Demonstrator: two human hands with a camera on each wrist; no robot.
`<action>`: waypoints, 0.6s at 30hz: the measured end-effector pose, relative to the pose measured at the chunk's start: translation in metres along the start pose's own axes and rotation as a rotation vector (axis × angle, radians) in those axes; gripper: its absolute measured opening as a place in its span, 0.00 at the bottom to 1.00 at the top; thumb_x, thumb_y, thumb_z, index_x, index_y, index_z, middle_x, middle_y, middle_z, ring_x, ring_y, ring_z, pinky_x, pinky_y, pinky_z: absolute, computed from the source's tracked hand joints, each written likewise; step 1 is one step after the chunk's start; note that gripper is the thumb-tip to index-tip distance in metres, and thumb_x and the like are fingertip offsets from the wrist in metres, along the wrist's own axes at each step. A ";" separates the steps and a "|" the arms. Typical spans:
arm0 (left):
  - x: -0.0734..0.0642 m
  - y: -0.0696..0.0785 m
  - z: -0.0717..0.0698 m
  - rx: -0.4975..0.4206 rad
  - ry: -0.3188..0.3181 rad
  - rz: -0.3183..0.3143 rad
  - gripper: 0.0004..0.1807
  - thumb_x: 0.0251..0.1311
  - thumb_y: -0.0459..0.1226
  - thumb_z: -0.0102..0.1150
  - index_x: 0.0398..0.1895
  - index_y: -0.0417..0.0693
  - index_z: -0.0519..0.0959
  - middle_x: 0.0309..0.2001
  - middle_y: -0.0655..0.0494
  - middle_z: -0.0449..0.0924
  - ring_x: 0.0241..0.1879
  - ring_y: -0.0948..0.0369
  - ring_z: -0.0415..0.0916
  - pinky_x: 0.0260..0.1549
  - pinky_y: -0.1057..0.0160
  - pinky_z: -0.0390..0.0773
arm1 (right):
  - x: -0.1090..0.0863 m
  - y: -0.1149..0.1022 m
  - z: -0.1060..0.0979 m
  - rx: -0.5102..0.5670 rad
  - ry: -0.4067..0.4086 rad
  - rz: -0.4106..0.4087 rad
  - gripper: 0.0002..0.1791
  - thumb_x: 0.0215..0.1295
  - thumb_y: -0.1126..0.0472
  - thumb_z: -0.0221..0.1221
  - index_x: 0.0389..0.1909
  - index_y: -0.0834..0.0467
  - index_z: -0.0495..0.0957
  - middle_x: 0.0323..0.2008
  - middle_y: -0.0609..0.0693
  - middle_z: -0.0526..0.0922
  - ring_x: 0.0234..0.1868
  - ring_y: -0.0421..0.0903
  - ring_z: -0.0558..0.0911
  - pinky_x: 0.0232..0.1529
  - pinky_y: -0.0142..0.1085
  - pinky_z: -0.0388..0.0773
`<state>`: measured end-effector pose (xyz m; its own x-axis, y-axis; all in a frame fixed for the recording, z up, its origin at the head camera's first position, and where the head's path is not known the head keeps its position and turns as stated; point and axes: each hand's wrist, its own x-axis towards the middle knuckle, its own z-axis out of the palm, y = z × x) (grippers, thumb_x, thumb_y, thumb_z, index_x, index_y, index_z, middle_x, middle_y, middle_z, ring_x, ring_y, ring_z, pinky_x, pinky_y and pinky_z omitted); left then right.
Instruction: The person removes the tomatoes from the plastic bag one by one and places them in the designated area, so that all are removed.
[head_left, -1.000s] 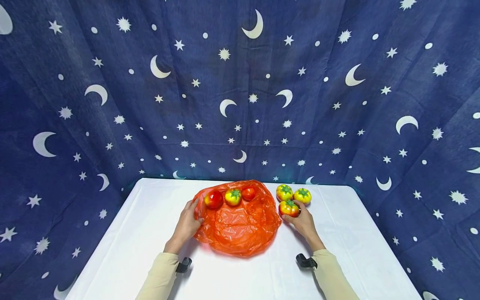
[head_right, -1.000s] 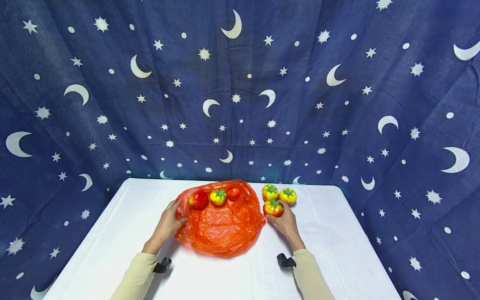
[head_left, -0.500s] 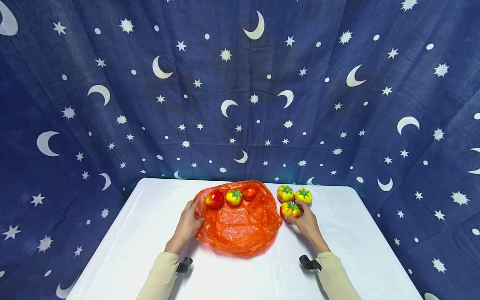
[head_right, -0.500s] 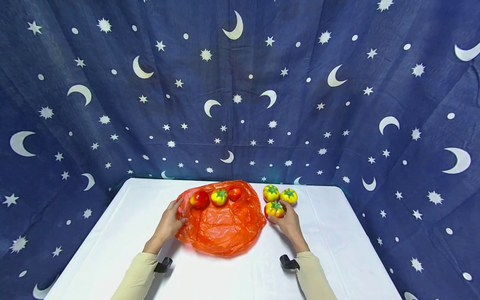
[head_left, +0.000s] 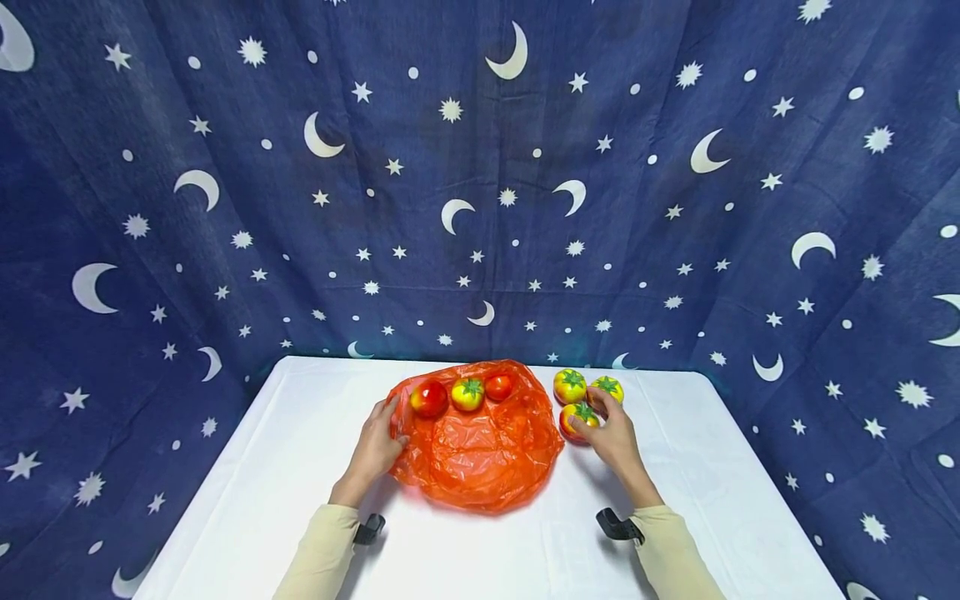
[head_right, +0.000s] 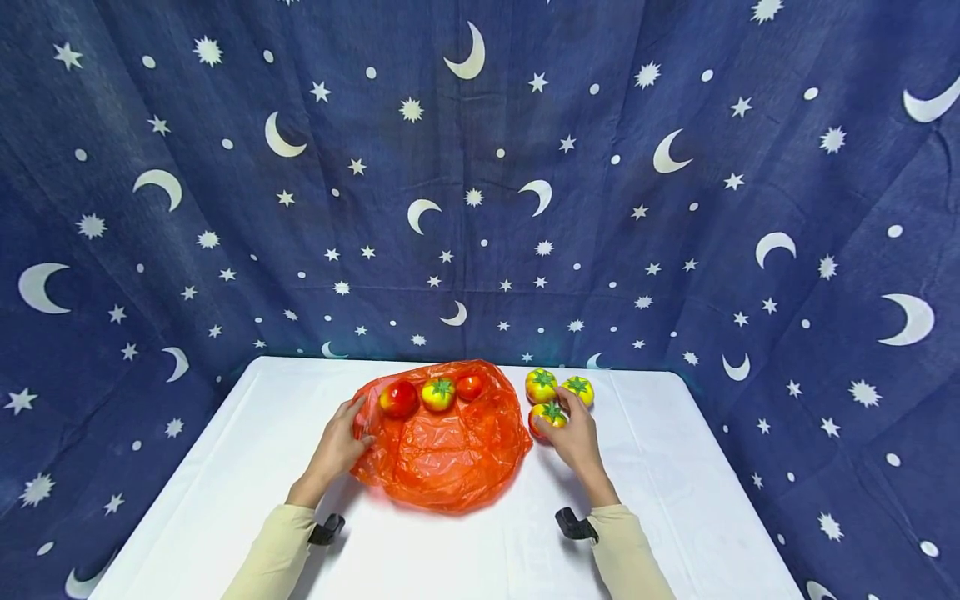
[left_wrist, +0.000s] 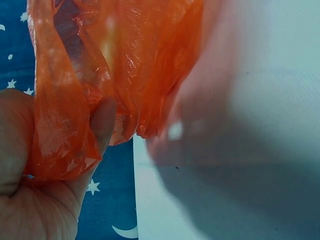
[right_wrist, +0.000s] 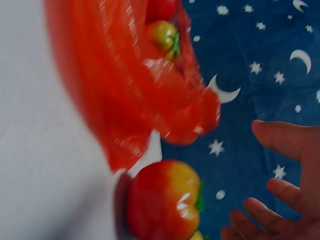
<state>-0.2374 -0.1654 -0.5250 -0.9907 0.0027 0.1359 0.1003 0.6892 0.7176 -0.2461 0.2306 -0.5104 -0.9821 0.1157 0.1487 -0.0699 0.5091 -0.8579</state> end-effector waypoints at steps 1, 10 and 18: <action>0.000 0.000 0.000 0.000 0.001 0.002 0.43 0.50 0.25 0.68 0.72 0.35 0.62 0.68 0.38 0.64 0.68 0.39 0.65 0.67 0.44 0.67 | -0.001 -0.004 0.000 0.010 0.005 -0.011 0.38 0.55 0.64 0.69 0.67 0.63 0.66 0.66 0.65 0.72 0.66 0.63 0.72 0.71 0.53 0.65; 0.000 -0.003 -0.001 0.000 0.025 0.028 0.43 0.49 0.24 0.67 0.71 0.33 0.62 0.67 0.37 0.65 0.66 0.39 0.67 0.66 0.43 0.67 | -0.014 -0.039 0.012 0.091 -0.019 -0.093 0.34 0.56 0.64 0.69 0.65 0.61 0.69 0.62 0.65 0.74 0.64 0.63 0.74 0.68 0.51 0.70; 0.000 -0.006 0.000 0.003 0.045 0.064 0.43 0.47 0.25 0.68 0.71 0.32 0.62 0.67 0.36 0.65 0.66 0.38 0.67 0.67 0.43 0.67 | -0.017 -0.057 0.030 0.240 -0.110 -0.124 0.35 0.56 0.68 0.68 0.66 0.65 0.68 0.64 0.65 0.72 0.67 0.63 0.72 0.68 0.51 0.69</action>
<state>-0.2382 -0.1697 -0.5290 -0.9772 0.0137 0.2121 0.1625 0.6912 0.7042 -0.2308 0.1744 -0.4788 -0.9756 -0.0345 0.2166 -0.2170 0.2952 -0.9304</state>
